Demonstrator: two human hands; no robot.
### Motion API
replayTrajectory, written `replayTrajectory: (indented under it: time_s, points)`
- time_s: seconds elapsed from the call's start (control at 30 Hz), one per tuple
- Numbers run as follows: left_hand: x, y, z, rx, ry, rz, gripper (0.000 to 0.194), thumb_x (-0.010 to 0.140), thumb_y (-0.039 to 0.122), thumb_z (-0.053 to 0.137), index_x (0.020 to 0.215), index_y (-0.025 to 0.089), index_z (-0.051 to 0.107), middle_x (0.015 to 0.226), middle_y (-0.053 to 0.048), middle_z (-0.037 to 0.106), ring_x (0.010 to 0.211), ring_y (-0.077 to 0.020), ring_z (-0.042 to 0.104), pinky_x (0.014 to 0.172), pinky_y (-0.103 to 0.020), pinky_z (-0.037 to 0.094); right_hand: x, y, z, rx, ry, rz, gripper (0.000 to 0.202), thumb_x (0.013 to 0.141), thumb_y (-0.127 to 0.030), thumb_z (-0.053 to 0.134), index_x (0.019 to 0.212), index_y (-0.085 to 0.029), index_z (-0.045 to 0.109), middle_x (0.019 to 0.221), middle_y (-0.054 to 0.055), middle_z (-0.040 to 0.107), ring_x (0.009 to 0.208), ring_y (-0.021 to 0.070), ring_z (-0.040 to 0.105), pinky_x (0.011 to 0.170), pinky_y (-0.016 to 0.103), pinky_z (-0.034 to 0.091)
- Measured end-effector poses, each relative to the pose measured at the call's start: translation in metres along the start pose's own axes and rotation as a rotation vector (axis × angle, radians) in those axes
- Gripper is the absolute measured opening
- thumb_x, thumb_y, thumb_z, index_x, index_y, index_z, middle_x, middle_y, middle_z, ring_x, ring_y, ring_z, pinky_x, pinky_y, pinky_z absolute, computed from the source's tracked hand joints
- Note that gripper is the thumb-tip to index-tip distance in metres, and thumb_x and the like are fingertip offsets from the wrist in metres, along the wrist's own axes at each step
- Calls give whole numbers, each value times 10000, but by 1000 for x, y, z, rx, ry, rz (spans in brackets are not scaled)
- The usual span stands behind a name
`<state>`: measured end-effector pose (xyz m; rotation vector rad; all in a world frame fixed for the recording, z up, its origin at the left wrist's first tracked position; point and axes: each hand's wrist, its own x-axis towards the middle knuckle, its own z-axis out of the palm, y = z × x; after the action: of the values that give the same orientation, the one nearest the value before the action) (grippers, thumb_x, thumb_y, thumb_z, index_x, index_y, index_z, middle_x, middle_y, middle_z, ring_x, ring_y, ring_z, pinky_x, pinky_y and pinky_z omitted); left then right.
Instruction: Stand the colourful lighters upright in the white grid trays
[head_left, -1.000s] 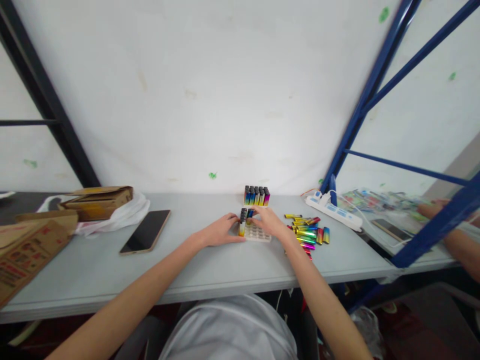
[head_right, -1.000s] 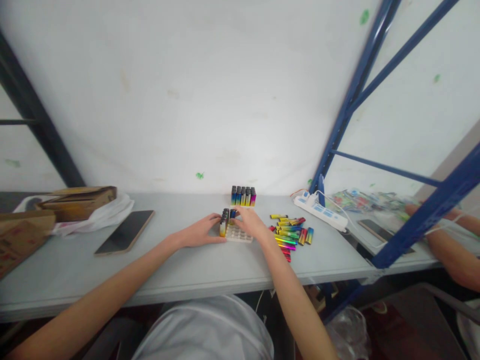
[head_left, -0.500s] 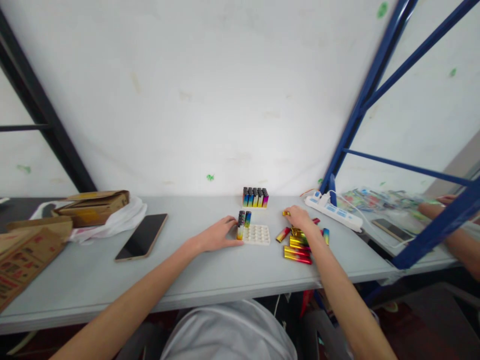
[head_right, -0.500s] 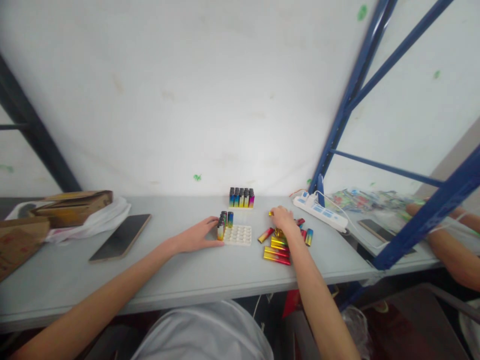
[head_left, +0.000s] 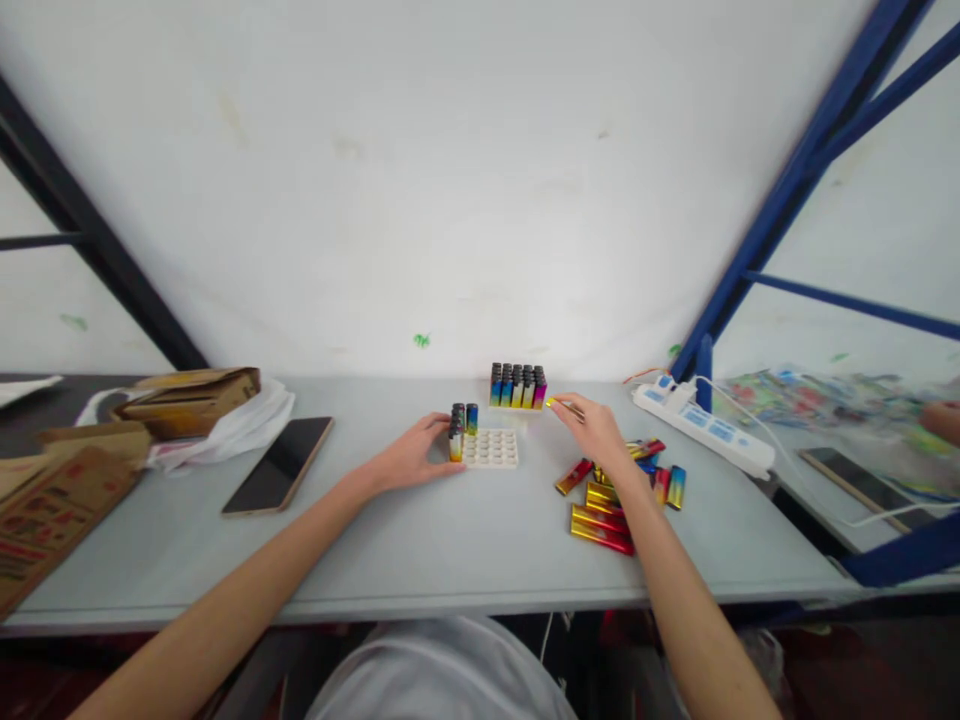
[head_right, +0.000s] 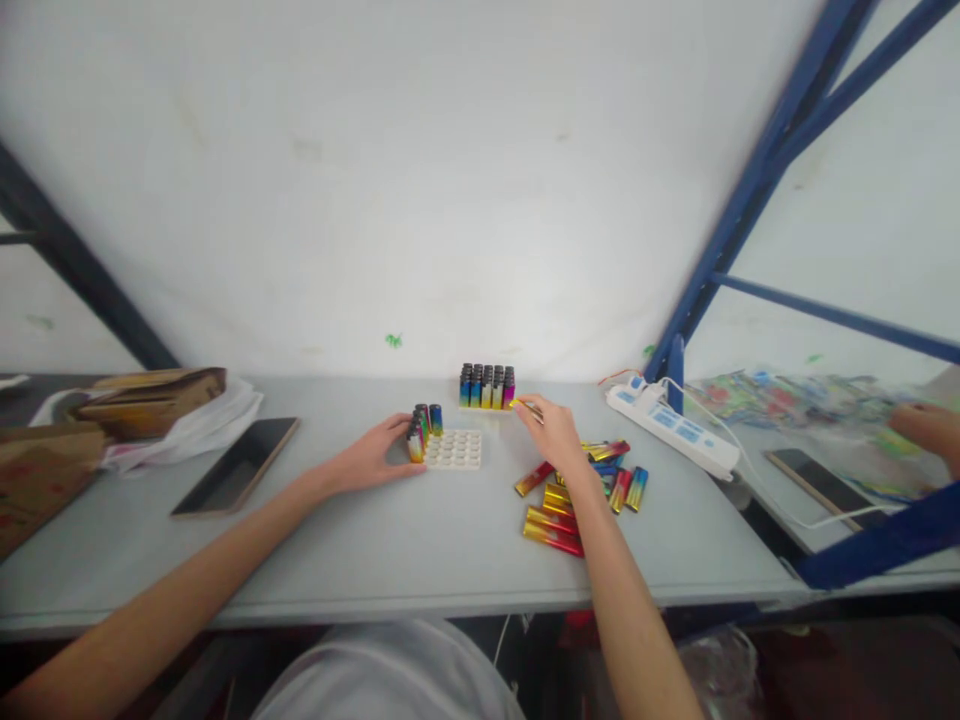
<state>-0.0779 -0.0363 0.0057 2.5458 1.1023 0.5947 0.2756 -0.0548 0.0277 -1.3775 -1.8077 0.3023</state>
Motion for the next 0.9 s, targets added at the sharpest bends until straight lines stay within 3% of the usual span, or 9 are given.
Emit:
replayTrajectory:
  time_s: [0.13, 0.23, 0.4, 0.5, 0.67, 0.77, 0.9]
  points:
    - [0, 1, -3, -29, -2, -59, 661, 852, 581, 762, 1345, 166, 619, 1474, -172, 556, 1398, -360, 542, 1250, -488, 394, -6, -7, 3, 231, 11, 141, 423, 883, -597, 694, 1089, -227, 697, 801, 27, 704, 756, 229, 641, 641, 297, 461]
    - [-1, 6, -4, -55, -31, -77, 670, 843, 564, 779, 1364, 176, 615, 1554, -174, 500, 1453, -373, 494, 1278, -508, 356, -13, -9, 4, 342, 44, 261, 448, 791, -625, 779, 955, -227, 654, 845, 35, 692, 754, 217, 623, 568, 268, 420]
    - [-4, 7, 1, -87, -18, -111, 687, 824, 539, 810, 1384, 198, 603, 1599, -166, 473, 1487, -386, 460, 1284, -535, 348, -25, -24, 10, 445, 0, 381, 488, 751, -645, 808, 919, -192, 734, 686, 18, 628, 594, 171, 512, 527, 287, 405]
    - [-7, 5, 5, -106, 20, -118, 681, 818, 540, 818, 1377, 211, 609, 1571, -153, 510, 1461, -385, 495, 1274, -534, 370, -24, -33, 13, 484, -45, 364, 577, 808, -731, 707, 913, -167, 767, 690, 39, 634, 603, 176, 509, 549, 305, 435]
    - [-6, 3, 8, -89, 12, -83, 694, 842, 564, 786, 1387, 180, 593, 1563, -166, 505, 1441, -372, 515, 1267, -497, 385, -18, -45, 15, 629, -224, 219, 572, 915, -741, 588, 919, -188, 732, 932, 97, 730, 925, 254, 669, 855, 378, 560]
    - [-1, -3, 5, -70, -21, -54, 709, 852, 577, 768, 1405, 179, 573, 1575, -166, 489, 1455, -361, 499, 1276, -487, 374, -18, -54, 21, 764, -299, 274, 564, 907, -741, 603, 968, -187, 688, 900, 87, 718, 876, 242, 678, 830, 384, 585]
    - [9, -13, 2, -58, -74, 10, 762, 791, 623, 810, 1389, 206, 591, 1567, -163, 510, 1461, -391, 482, 1274, -522, 366, -20, -69, 37, 815, -274, 273, 543, 916, -750, 585, 844, -212, 592, 784, 23, 619, 749, 186, 633, 746, 336, 570]
